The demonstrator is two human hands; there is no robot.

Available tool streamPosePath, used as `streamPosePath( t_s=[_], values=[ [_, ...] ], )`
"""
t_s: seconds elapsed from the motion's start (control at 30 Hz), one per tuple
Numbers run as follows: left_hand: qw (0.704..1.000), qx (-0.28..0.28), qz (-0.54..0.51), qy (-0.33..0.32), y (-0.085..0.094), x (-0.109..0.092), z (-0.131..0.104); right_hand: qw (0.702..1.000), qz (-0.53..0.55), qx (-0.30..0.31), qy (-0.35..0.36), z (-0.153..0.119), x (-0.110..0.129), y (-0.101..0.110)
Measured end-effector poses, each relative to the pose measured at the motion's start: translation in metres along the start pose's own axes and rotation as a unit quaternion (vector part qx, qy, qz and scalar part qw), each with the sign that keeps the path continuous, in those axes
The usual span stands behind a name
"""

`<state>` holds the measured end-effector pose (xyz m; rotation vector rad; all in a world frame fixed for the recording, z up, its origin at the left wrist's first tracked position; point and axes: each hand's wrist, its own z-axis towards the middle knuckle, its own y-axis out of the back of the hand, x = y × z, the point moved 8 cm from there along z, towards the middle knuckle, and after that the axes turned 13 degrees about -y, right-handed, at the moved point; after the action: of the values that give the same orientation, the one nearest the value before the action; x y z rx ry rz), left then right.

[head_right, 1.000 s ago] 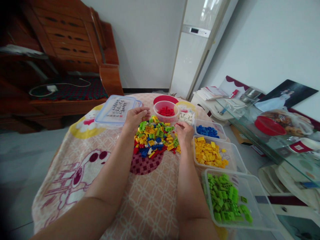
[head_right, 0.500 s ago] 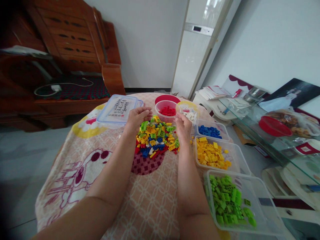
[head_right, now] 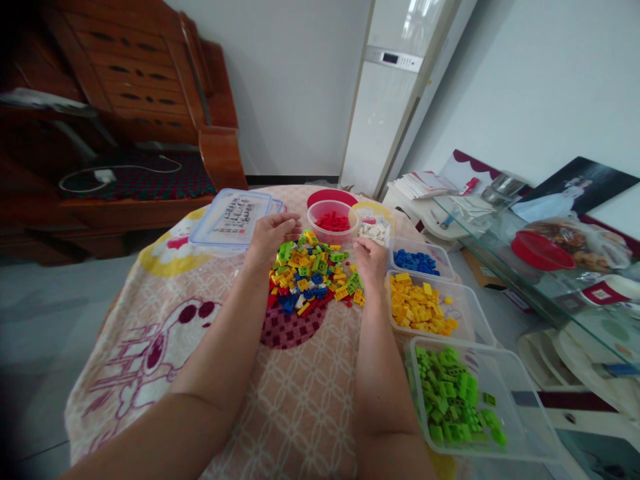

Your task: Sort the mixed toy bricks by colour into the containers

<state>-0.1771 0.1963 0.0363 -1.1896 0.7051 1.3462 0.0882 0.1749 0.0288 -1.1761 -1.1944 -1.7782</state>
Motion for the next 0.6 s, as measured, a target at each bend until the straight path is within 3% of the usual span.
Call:
streamPosePath(
  t_s=[0.13,0.3,0.4,0.6],
  values=[
    [1.0,-0.001,0.002,0.004,0.0,0.001,0.0,0.986,-0.062,0.138,0.074,-0.031,0.034,-0.05],
    [1.0,-0.006,-0.009,-0.002,0.002,0.003,0.002,0.937,-0.153,0.231,0.211,-0.072,0.06,-0.108],
    [1.0,-0.01,-0.008,-0.004,0.004,0.003,0.003,0.916,-0.233,0.236,0.225,-0.078,0.057,-0.114],
    [1.0,-0.013,0.002,-0.004,0.006,0.0,0.002,0.905,-0.311,0.242,0.163,-0.063,0.042,-0.092]
  ],
)
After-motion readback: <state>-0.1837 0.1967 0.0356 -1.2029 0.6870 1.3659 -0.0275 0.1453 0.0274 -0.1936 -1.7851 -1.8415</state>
